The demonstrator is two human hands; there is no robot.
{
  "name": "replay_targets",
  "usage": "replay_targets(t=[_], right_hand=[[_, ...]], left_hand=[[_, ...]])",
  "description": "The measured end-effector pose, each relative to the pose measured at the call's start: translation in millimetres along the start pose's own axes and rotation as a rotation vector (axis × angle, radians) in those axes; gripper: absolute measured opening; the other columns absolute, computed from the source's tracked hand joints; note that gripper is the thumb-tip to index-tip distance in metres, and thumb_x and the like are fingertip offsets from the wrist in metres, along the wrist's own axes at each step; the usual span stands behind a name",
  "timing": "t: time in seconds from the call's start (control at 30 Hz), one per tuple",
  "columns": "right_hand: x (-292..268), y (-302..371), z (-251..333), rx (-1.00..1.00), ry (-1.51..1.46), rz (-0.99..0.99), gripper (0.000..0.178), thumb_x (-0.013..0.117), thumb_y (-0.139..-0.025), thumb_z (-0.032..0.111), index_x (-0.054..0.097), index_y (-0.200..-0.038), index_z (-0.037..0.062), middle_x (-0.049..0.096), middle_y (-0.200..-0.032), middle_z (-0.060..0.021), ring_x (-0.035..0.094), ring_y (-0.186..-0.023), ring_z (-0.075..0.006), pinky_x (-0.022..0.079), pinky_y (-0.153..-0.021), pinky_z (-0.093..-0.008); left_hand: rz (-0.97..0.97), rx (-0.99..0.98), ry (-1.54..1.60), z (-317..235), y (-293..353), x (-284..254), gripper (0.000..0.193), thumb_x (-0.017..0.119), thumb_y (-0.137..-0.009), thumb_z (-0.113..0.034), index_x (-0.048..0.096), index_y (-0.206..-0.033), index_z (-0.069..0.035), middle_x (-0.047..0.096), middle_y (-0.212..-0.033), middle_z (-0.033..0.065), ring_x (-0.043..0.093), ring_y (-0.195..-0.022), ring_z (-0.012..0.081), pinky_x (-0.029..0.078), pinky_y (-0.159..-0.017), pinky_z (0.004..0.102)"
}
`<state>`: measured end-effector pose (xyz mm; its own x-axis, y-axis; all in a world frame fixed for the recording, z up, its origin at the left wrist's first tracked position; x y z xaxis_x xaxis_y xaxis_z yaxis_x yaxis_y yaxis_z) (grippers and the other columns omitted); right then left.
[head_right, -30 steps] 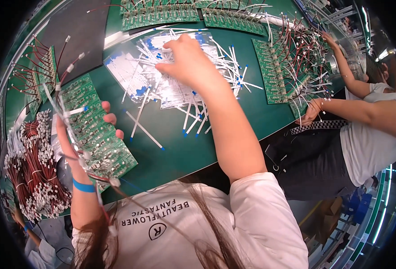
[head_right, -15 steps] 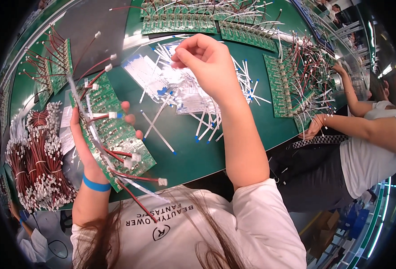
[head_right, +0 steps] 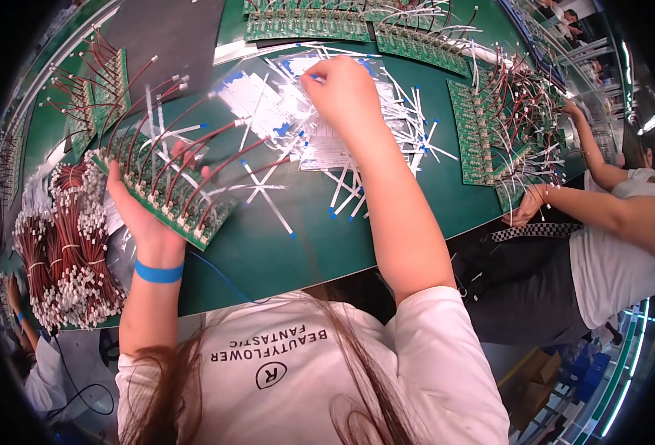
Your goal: The person assembles circuit boards by picking up ribbon cables and wire harnesses and plugging them into board connectors by hand.
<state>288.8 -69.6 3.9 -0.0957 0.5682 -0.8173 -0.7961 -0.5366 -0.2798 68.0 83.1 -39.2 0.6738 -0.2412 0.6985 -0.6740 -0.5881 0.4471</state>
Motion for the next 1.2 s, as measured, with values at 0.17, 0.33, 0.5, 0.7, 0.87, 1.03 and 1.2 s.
replay_targets(t=[0.17,0.33,0.5,0.7,0.87,1.03,1.2], right_hand=[[-15.3,2.1,-3.2,0.046,-0.113,0.008,0.022,0.067,-0.074,0.022,0.070,-0.088,0.0048,0.068,-0.084,-0.0123,0.064,-0.076,-0.0241,0.049,-0.071,-0.0319],[-28.4,1.2,-11.0,0.095,-0.150,-0.040,0.023,0.068,-0.071,0.022,0.070,-0.084,0.0033,0.067,-0.078,-0.0120,0.065,-0.071,-0.0235,0.049,-0.068,-0.0316],[-29.7,-3.6,-16.7,0.019,-0.333,-0.088,0.021,0.066,-0.066,0.019,0.067,-0.076,0.0005,0.065,-0.073,-0.0160,0.063,-0.067,-0.0255,0.050,-0.065,-0.0336],[-28.8,29.2,31.0,0.080,-1.095,0.429,0.006,0.062,-0.077,0.007,0.058,-0.081,0.0047,0.058,-0.064,-0.0041,0.038,-0.043,-0.0026,0.025,-0.038,-0.0199],[-15.4,55.7,75.4,-0.006,-0.995,0.635,0.007,0.062,-0.080,0.009,0.056,-0.080,0.0054,0.052,-0.059,0.0023,0.043,-0.047,-0.0010,0.025,-0.039,-0.0177],[3.7,64.1,81.1,-0.063,-0.949,0.742,0.014,0.065,-0.080,0.010,0.057,-0.088,0.0012,0.057,-0.070,-0.0001,0.053,-0.060,-0.0066,0.042,-0.056,-0.0191],[-4.9,66.1,94.6,-0.037,-1.029,0.692,0.033,0.071,-0.077,0.011,0.056,-0.104,-0.0008,0.063,-0.076,-0.0031,0.054,-0.059,-0.0048,0.040,-0.052,-0.0162]], left_hand=[[-0.060,0.145,0.034,-16.6,2.3,2.5,0.068,0.025,-0.085,-0.060,0.052,-0.110,-0.003,0.057,-0.102,0.0140,0.053,-0.093,0.0312,0.044,-0.083,0.0528],[0.074,0.214,0.129,-25.5,-1.2,9.6,0.071,0.025,-0.084,-0.063,0.050,-0.112,-0.003,0.056,-0.105,0.0156,0.053,-0.094,0.0317,0.042,-0.086,0.0555],[0.387,0.045,0.146,-14.3,3.3,27.5,0.073,0.032,-0.082,-0.063,0.042,-0.125,-0.004,0.055,-0.112,0.0183,0.055,-0.093,0.0327,0.043,-0.085,0.0552],[0.869,-0.248,0.163,16.1,52.1,74.9,0.088,0.042,-0.078,-0.064,0.029,-0.136,0.001,0.029,-0.142,0.0202,0.057,-0.097,0.0319,0.045,-0.084,0.0536],[0.919,-0.247,0.149,11.3,68.3,75.9,0.093,0.042,-0.076,-0.068,0.023,-0.140,-0.003,0.022,-0.145,0.0207,0.058,-0.093,0.0353,0.050,-0.076,0.0524],[0.859,-0.167,0.117,8.1,66.7,79.2,0.094,0.039,-0.077,-0.068,0.014,-0.143,-0.005,0.034,-0.136,0.0264,0.059,-0.086,0.0355,0.051,-0.073,0.0501],[0.872,-0.269,-0.064,27.3,61.1,64.9,0.081,0.030,-0.083,-0.064,0.040,-0.127,0.002,0.058,-0.102,0.0277,0.062,-0.088,0.0336,0.051,-0.078,0.0405]])
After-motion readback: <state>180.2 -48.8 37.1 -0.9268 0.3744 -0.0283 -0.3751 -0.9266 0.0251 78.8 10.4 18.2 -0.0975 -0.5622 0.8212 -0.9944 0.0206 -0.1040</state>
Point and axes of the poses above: each hand's wrist, its own y-axis away from the middle knuckle, its own x-axis out of the palm, z = x × y, the point moved 8 cm from there along -y, towards the middle knuckle
